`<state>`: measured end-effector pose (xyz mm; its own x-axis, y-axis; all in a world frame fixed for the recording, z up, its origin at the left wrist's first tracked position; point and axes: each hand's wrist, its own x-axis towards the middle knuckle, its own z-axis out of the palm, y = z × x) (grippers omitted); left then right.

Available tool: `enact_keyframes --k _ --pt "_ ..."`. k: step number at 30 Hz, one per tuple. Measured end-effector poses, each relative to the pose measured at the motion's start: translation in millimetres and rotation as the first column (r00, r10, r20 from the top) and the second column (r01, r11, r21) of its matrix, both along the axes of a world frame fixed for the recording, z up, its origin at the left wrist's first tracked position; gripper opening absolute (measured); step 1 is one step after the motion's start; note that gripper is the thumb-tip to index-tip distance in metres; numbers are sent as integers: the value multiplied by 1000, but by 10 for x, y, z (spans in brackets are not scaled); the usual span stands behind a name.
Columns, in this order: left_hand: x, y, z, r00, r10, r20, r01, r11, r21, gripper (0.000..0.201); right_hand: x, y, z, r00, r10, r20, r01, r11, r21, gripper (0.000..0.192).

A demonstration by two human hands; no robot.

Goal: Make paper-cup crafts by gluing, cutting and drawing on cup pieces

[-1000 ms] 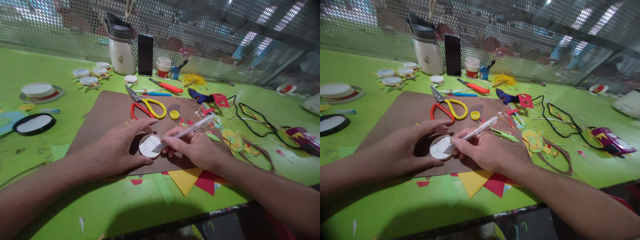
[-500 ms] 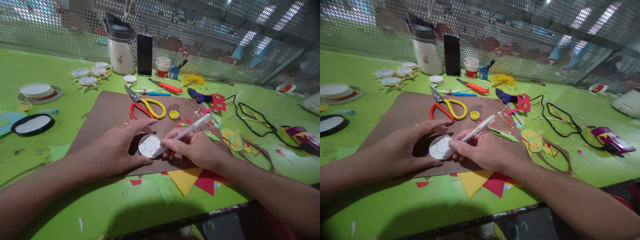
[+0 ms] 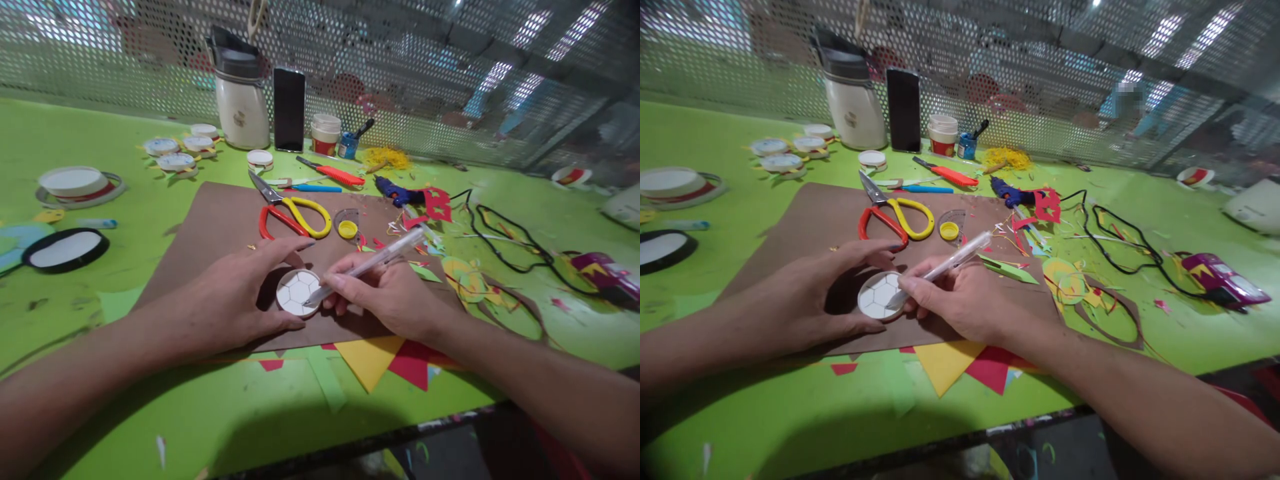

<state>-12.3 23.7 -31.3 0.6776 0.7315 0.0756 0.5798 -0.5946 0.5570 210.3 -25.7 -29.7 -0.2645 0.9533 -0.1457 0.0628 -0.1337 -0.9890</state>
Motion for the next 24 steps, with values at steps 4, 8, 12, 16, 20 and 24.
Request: enact_keyframes --k 4,8,12,16,20,24 --pt "-6 -2 3 1000 -2 -11 2 1000 -2 81 11 -10 13 1000 18 -20 -19 999 -43 12" --pt "-6 -1 2 1000 0 -9 0 1000 -5 82 13 -12 19 999 31 -37 -33 998 -56 12" --pt "-1 5 -12 1000 6 16 -6 1000 -29 82 12 -6 31 999 42 -26 -43 998 -46 13" --pt "-10 1 -18 1000 12 17 -12 1000 -27 82 28 9 1 999 37 -38 -38 999 -31 18" --pt "-22 -10 18 1000 -8 -1 8 999 -32 74 54 40 -59 983 -33 -178 36 999 12 27" --pt "-20 -37 94 999 -17 -45 16 999 -31 67 92 67 -34 963 -62 -262 80 995 60 27"
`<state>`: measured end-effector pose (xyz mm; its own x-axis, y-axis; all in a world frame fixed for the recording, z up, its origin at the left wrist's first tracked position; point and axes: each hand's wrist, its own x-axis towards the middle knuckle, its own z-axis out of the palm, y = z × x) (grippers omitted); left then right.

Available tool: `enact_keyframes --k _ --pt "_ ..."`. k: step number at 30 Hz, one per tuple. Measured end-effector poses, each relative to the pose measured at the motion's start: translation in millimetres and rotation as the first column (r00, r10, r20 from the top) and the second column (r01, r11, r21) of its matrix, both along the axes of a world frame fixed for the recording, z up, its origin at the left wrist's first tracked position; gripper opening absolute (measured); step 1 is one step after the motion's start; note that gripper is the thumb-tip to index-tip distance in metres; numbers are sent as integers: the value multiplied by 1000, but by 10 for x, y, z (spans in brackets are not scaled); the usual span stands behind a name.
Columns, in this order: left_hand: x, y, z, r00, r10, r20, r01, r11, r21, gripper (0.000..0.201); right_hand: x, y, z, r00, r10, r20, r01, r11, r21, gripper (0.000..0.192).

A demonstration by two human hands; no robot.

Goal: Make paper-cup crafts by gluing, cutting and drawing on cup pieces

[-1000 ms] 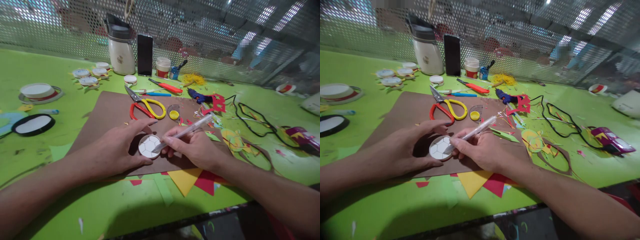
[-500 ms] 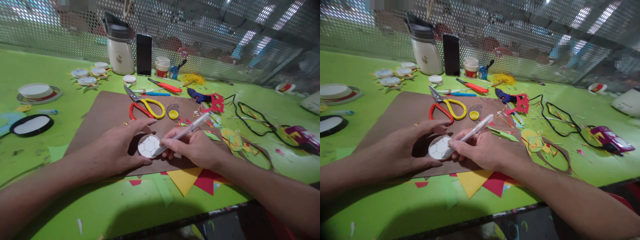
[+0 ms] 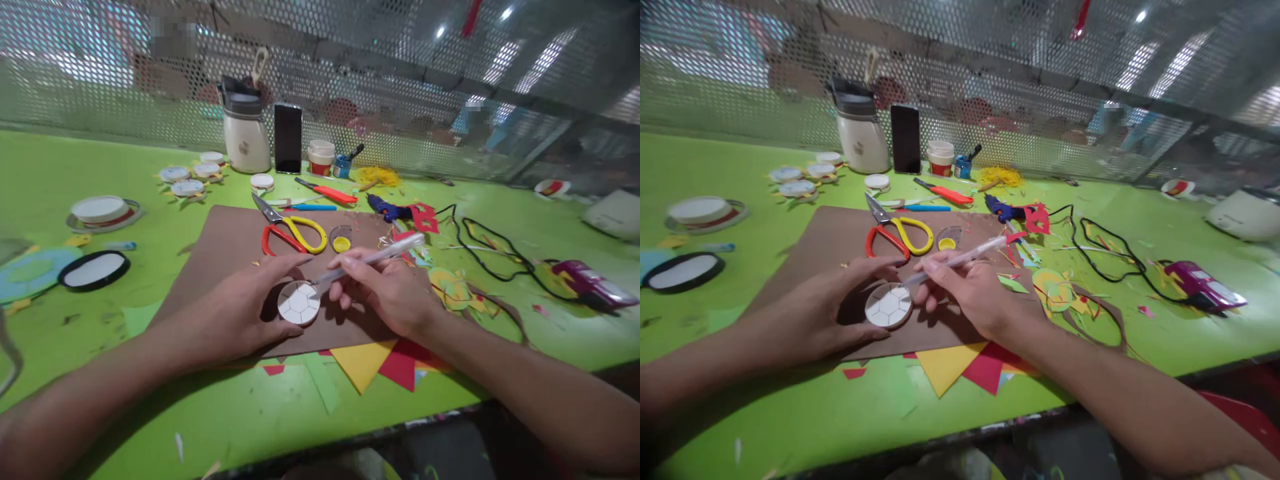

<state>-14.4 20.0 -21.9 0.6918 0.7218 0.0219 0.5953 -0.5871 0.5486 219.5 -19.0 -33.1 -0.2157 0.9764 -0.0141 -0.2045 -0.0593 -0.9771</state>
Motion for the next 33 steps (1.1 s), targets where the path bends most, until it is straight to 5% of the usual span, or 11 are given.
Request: enact_keyframes --k 7,15,20,33 --pt "26 -77 113 998 12 65 -18 995 94 78 55 47 38 984 -165 70 151 974 171 26" --pt "70 -127 93 988 40 148 -55 994 99 75 64 17 2 907 -200 371 58 931 361 26" --pt "71 -131 61 985 41 168 -52 997 62 75 41 28 -27 934 -151 324 50 953 300 32" --pt "55 -59 59 988 71 135 -64 996 -57 79 52 53 106 942 -282 180 251 952 178 36"
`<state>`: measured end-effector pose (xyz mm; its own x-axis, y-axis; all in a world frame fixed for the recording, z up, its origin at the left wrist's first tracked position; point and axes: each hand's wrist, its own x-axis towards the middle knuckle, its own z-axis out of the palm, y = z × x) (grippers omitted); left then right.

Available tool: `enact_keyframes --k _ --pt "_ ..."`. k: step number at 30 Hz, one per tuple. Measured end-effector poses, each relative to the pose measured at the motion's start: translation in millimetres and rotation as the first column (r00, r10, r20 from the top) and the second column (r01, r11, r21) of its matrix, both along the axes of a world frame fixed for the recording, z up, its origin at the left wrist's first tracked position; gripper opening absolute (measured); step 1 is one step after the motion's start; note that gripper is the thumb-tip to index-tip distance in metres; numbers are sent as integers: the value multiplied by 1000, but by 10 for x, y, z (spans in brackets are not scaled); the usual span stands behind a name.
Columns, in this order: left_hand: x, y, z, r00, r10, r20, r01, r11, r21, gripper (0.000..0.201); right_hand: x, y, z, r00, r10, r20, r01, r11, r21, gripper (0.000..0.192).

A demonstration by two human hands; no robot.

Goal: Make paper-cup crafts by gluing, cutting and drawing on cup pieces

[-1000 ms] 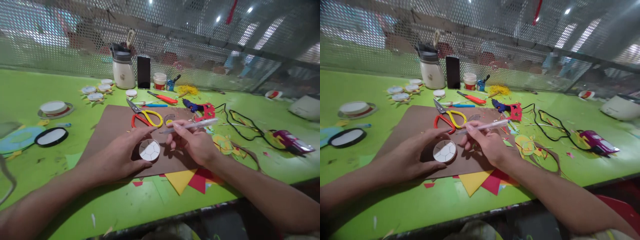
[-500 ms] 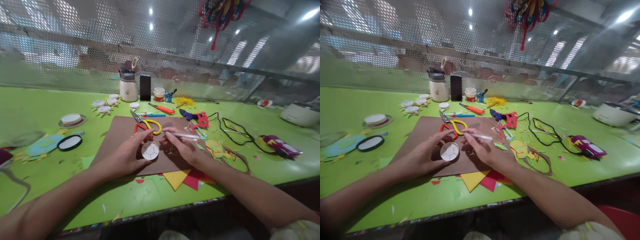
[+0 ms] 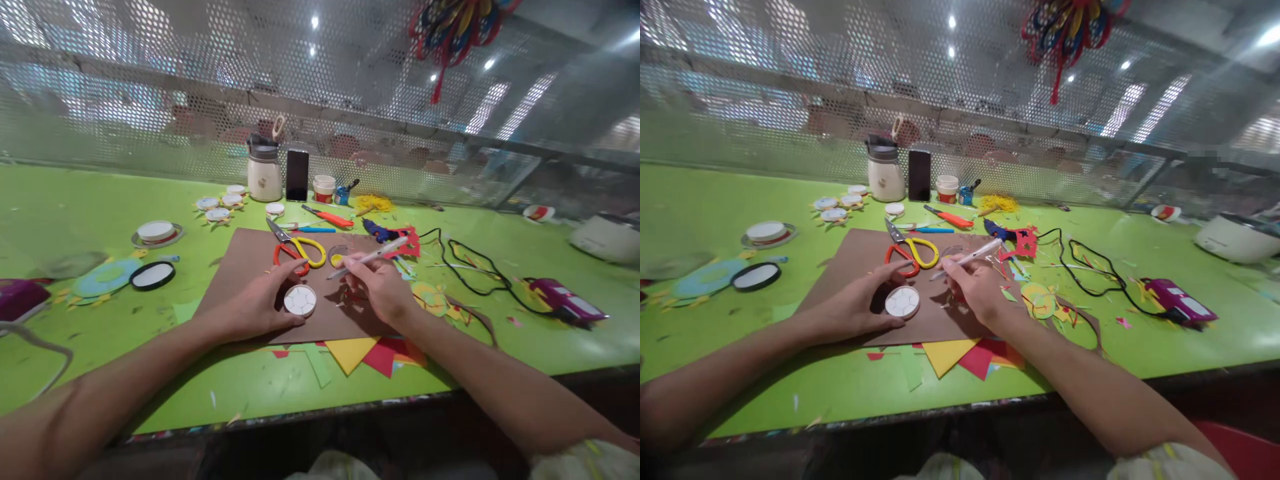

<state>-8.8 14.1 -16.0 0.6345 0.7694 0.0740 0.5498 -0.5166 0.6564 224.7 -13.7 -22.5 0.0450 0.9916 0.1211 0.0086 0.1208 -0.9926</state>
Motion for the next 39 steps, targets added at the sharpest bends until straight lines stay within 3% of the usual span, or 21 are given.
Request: enact_keyframes --k 9,15,26,39 --pt "-9 26 -28 1000 -4 -24 4 1000 -3 76 17 62 -54 987 35 -158 -52 993 -105 42" --pt "-12 15 11 1000 9 -29 -9 1000 -3 78 30 69 -60 978 76 -195 -97 990 -103 39" --pt "-93 93 -32 996 -94 10 94 990 -100 77 50 92 -156 984 109 -143 -115 993 -36 32" --pt "-29 96 -104 999 -20 -37 18 999 -52 86 23 50 -155 986 168 1 -168 985 -31 29"
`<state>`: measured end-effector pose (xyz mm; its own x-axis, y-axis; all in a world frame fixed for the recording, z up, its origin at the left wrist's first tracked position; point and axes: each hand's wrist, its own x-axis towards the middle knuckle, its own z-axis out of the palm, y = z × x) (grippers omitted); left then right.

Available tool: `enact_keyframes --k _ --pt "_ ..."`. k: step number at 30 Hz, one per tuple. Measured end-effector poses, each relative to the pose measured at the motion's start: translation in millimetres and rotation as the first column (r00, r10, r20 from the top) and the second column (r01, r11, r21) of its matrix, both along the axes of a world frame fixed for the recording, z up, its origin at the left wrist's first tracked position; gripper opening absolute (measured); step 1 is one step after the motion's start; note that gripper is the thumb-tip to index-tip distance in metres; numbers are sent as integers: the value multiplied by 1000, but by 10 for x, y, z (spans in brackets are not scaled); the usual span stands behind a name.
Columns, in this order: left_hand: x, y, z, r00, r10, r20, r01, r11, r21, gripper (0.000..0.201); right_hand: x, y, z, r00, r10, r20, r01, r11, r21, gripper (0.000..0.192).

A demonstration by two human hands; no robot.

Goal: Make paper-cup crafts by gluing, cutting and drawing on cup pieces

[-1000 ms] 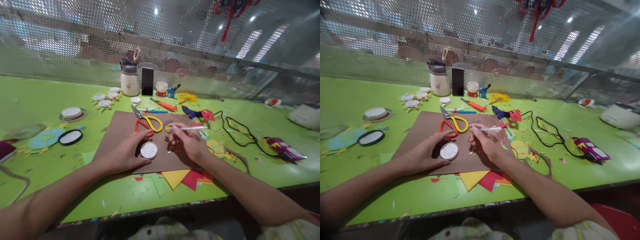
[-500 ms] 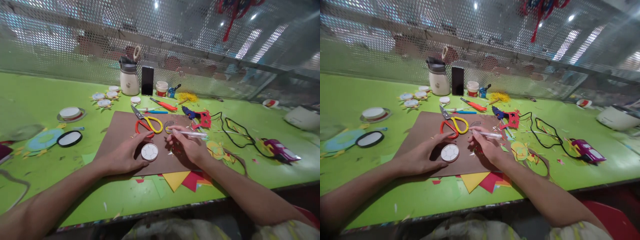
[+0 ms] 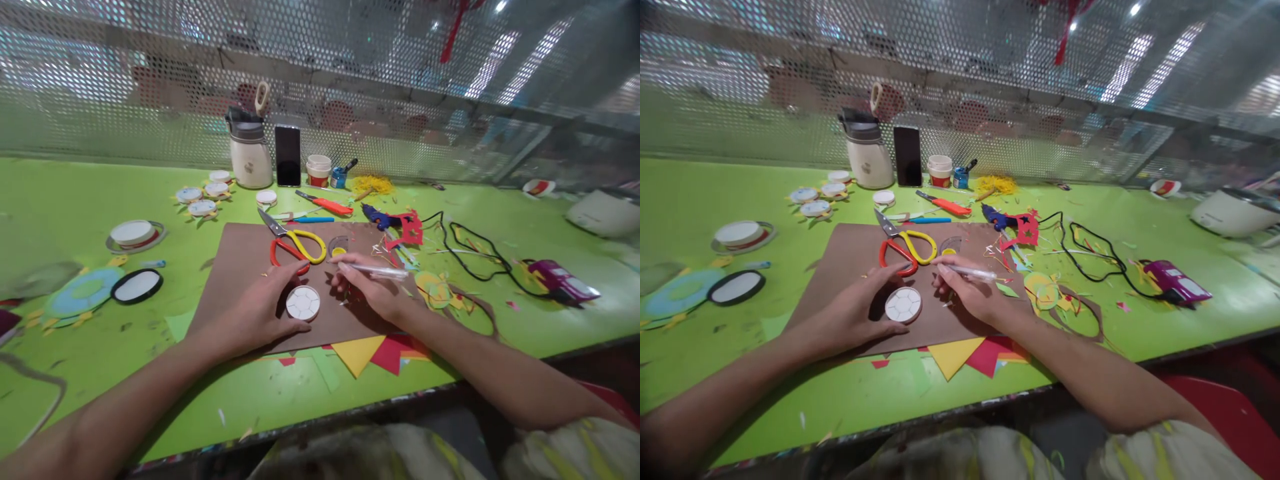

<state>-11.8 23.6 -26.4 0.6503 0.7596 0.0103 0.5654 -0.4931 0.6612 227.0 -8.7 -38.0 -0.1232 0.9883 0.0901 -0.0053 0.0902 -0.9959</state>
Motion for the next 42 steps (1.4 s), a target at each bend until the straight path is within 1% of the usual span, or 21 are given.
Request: enact_keyframes --k 7,10,14,17,23,28,32,34,38,42 --pt "-20 7 -34 999 -3 -48 6 998 69 89 13 2 -4 999 -3 38 3 1000 12 28" --pt "-31 7 -20 998 -10 -58 15 996 84 92 21 -12 19 997 -11 81 9 1000 30 25" --pt "-32 8 37 998 2 -62 0 999 33 93 15 -21 33 996 -15 93 11 999 45 25" --pt "-22 11 72 998 15 -54 -15 1000 -1 89 11 -23 32 997 -10 75 7 999 45 26" --pt "-5 8 86 998 28 -49 -31 998 -57 79 7 -64 107 994 -1 114 -6 998 56 25" --pt "-7 1 57 999 26 -42 -29 997 -66 72 40 -53 116 993 -83 85 74 992 98 24" --pt "-23 5 37 999 16 -35 -18 998 -52 73 65 -46 110 986 -121 119 104 984 142 24" --pt "-33 5 32 1000 -1 -32 -1 999 -46 75 59 -58 122 986 -114 124 99 988 122 25" --pt "-47 0 28 1000 -20 -17 19 999 -43 79 30 -79 134 996 -61 68 59 998 32 28" --pt "-47 1 24 999 -27 -19 27 999 -37 81 6 -80 134 997 -48 57 46 998 35 29"
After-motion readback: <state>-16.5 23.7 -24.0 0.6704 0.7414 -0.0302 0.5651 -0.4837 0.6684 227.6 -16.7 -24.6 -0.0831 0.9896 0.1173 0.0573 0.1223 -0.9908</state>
